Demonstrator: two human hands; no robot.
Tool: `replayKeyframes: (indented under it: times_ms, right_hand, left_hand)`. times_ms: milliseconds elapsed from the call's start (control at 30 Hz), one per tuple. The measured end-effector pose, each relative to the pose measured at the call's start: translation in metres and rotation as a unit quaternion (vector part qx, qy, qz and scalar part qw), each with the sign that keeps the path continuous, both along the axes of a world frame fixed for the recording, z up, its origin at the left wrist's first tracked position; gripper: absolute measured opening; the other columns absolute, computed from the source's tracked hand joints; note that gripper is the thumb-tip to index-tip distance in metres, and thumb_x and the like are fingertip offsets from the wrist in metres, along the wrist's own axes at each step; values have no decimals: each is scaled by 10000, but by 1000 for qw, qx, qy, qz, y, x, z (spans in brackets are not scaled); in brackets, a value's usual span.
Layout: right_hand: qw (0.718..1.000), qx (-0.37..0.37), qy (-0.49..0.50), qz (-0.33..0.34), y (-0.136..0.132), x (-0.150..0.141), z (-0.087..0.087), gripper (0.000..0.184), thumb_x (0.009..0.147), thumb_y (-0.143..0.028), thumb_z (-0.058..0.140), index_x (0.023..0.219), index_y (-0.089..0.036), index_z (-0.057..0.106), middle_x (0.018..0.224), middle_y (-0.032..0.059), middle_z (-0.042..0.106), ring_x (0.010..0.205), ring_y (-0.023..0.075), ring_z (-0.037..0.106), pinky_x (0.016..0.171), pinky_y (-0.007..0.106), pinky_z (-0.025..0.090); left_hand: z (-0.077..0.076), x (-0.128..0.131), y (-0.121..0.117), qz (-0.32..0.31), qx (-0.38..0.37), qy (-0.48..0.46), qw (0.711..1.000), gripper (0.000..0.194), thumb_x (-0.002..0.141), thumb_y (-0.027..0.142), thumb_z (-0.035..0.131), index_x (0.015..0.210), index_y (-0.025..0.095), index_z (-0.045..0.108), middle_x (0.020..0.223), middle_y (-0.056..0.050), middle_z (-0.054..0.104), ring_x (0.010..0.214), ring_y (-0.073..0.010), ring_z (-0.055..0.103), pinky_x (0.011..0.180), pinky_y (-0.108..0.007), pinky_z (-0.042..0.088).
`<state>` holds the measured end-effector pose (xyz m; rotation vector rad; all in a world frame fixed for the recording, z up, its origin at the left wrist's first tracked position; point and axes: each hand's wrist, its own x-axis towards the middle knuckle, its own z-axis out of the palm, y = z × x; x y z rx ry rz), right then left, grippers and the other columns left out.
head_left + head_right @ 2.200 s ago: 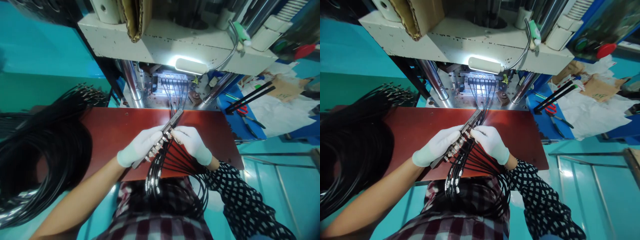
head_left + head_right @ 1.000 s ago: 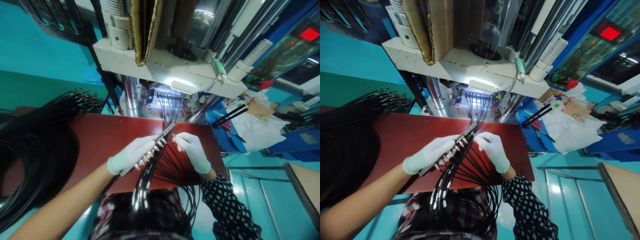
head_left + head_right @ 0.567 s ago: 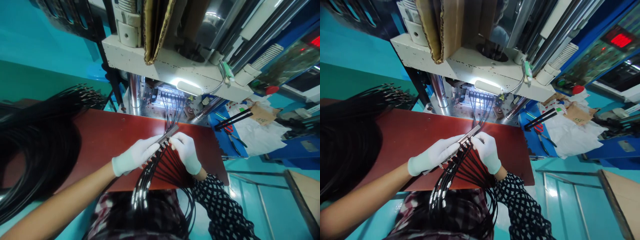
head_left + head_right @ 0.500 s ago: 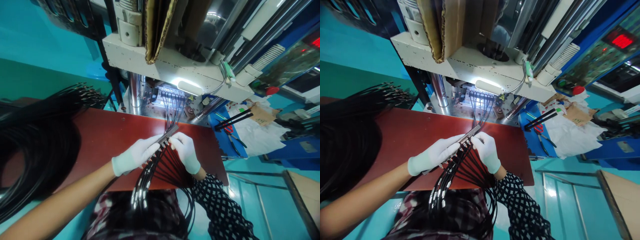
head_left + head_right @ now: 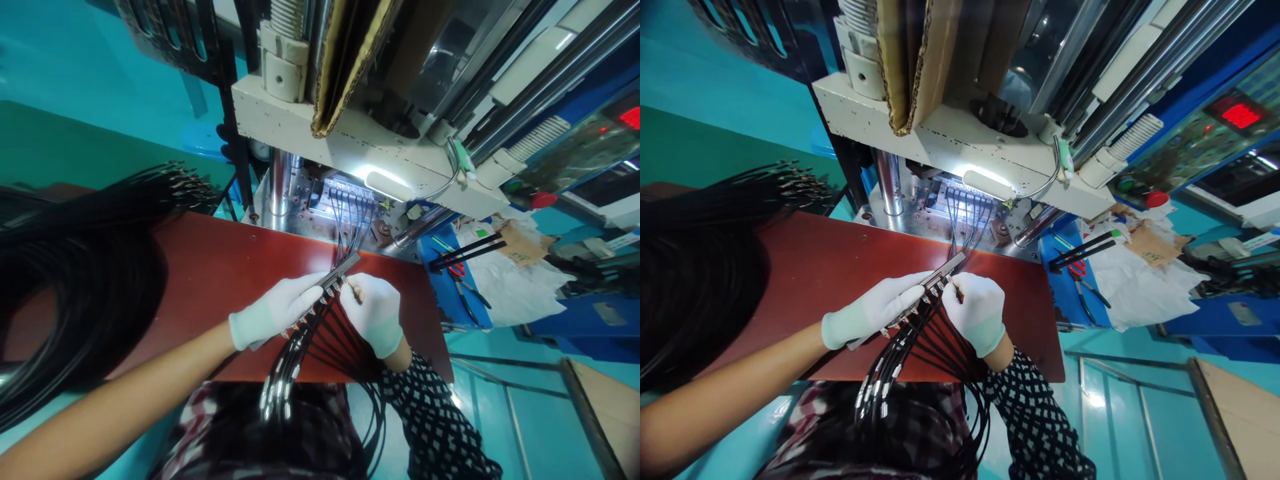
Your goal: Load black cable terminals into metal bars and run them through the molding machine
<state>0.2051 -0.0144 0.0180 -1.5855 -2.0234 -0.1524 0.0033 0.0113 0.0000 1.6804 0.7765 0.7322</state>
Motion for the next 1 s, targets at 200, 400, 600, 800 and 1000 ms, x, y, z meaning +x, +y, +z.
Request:
replayKeyframes:
  times_ms: [200, 400, 600, 800, 1000]
  right_hand:
    - [1000, -16, 2, 11, -8, 2, 8, 98, 889, -233, 620, 909, -204, 712, 814, 9, 713, 733, 155, 621, 699, 281, 401]
    - [994, 31, -97, 45, -26, -17, 13, 68, 854, -308, 690, 828, -247, 708, 825, 23, 647, 746, 186, 539, 689, 333, 348]
    - [988, 65, -138, 27, -20, -30, 5, 153, 793, -186, 655, 648, -222, 621, 665, 14, 563, 662, 181, 468, 648, 346, 297]
    - [990, 41, -118, 60, -27, -28, 12, 37, 836, -253, 681, 830, -224, 703, 793, 31, 651, 723, 183, 521, 670, 342, 305]
    - [988, 33, -122, 92, -27, -37, 4, 141, 810, -212, 670, 670, -224, 666, 654, 14, 589, 657, 174, 476, 643, 354, 264]
  left_hand:
    - [-3, 0, 0, 14, -3, 6, 1000, 519, 998, 488, 410, 1366, 173, 597, 884, -45, 753, 1004, -268, 690, 921, -371, 544]
    - [-9, 0, 2, 0, -3, -42, 999, 508, 1004, 475, 408, 1312, 132, 620, 939, -68, 744, 1019, -264, 677, 940, -376, 529]
    - [-12, 0, 2, 3, 5, -59, 998, 517, 999, 487, 413, 1318, 130, 608, 1003, -79, 747, 1075, -273, 662, 969, -394, 520]
    - [-10, 0, 2, 3, 5, -59, 998, 499, 997, 487, 409, 1298, 156, 630, 1057, -81, 743, 1056, -269, 671, 962, -377, 516]
    - [-9, 0, 2, 0, -5, -48, 999, 503, 1014, 471, 382, 1334, 156, 608, 1050, -80, 724, 994, -243, 672, 928, -362, 510]
